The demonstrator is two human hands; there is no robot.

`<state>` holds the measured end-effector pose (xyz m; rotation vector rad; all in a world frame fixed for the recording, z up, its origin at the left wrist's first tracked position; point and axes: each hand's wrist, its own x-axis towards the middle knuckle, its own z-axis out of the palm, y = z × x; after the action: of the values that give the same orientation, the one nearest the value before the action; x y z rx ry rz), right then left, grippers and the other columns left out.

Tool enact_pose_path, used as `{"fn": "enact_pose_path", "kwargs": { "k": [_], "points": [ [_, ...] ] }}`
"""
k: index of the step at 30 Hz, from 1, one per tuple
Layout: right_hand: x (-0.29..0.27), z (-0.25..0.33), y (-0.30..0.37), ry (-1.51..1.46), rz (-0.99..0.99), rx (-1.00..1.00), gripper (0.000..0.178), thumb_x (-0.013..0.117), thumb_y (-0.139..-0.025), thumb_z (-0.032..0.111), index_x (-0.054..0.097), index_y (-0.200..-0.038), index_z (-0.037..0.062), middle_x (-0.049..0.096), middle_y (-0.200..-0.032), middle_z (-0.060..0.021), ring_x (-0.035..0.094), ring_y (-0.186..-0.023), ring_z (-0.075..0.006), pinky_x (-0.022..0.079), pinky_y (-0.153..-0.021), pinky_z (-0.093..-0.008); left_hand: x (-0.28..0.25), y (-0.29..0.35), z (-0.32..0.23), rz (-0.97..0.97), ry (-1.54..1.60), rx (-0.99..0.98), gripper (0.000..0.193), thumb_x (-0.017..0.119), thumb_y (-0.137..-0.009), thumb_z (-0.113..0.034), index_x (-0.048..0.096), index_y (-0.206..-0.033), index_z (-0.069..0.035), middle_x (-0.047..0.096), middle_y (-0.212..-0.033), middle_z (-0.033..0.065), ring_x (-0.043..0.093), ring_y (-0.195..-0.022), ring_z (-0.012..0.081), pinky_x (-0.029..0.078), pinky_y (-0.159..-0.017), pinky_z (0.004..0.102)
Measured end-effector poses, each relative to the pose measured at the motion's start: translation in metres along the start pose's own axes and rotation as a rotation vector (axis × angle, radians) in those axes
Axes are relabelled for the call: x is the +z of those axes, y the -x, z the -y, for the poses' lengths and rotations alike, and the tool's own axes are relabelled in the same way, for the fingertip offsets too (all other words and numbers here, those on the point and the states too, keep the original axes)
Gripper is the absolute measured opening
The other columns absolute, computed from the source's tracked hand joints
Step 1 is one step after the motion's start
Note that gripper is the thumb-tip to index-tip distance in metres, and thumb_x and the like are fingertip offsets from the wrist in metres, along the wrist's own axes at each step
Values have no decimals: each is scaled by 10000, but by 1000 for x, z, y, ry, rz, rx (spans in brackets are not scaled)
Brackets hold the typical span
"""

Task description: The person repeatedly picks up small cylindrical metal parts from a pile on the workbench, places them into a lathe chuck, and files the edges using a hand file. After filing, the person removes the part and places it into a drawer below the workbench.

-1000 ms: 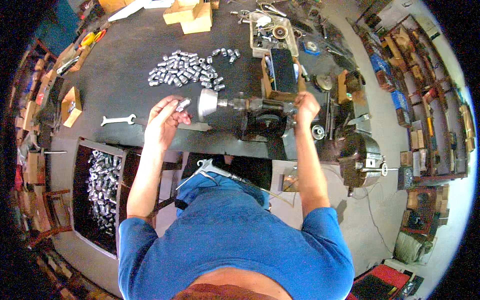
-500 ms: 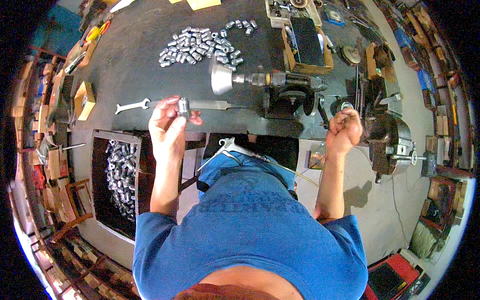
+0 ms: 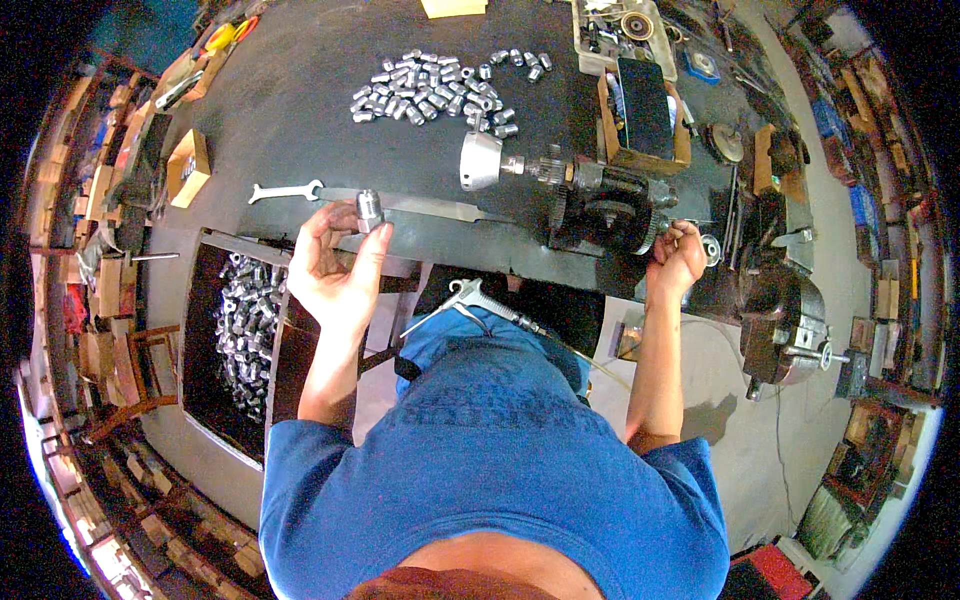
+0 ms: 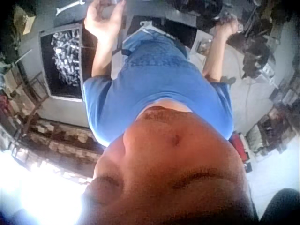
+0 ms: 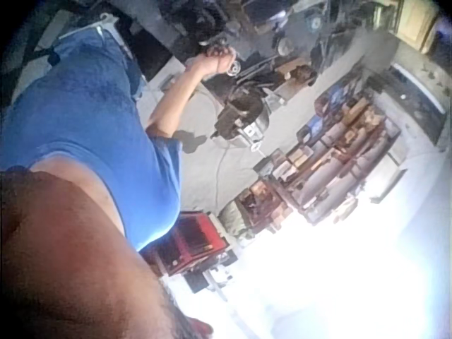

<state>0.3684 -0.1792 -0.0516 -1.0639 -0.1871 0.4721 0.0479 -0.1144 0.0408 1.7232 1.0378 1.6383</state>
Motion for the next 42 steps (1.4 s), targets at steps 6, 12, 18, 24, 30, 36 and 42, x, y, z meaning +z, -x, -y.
{"fn": "enact_pose_path", "kwargs": {
  "k": [6,12,18,24,30,36,42],
  "points": [
    [1,4,6,-25,37,8,132,398,-786,84,501,-783,1,430,-615,-12,285,-465,-62,214,-390,-199,-12,-4,1,-54,-22,-71,358,702,-635,-15,532,-947,21,601,-807,87,574,-704,120,459,-690,244],
    [-14,1,-2,0,44,113,141,379,-801,103,488,-776,17,415,-597,-11,274,-462,-60,212,-401,-192,-103,10,10,-185,-741,-255,333,678,-682,-56,546,-980,12,622,-823,80,571,-725,103,450,-678,237],
    [-16,-1,-5,-2,79,124,135,396,-823,125,481,-762,39,415,-610,9,293,-471,-50,218,-402,-192,-183,15,8,-142,-1377,-263,350,628,-735,-163,532,-1012,27,615,-805,163,599,-719,220,473,-653,328],
    [-18,-2,-4,1,71,100,129,400,-823,119,482,-773,34,413,-592,-1,274,-441,-54,219,-399,-192,-83,-27,26,-27,-918,-76,246,613,-725,-156,584,-914,-1,597,-855,152,600,-738,249,469,-669,331],
    [-23,-7,-9,-68,114,82,117,410,-755,84,503,-766,14,430,-580,-18,293,-444,-64,226,-392,-203,43,-74,153,354,-929,71,354,612,-691,-242,510,-984,-71,583,-845,166,588,-764,316,471,-649,388],
    [-24,-9,-6,-99,119,46,117,419,-785,98,499,-771,14,415,-581,1,271,-437,-51,205,-383,-193,77,-92,185,497,-997,-17,288,563,-702,-210,486,-922,-41,589,-801,174,585,-713,335,464,-639,410],
    [-18,-2,-1,-60,90,89,100,414,-787,97,482,-781,23,419,-582,-5,283,-445,-51,223,-395,-186,51,-78,180,377,-749,2,256,562,-675,-164,548,-865,7,599,-726,161,593,-610,282,473,-571,360]
  ]
}}
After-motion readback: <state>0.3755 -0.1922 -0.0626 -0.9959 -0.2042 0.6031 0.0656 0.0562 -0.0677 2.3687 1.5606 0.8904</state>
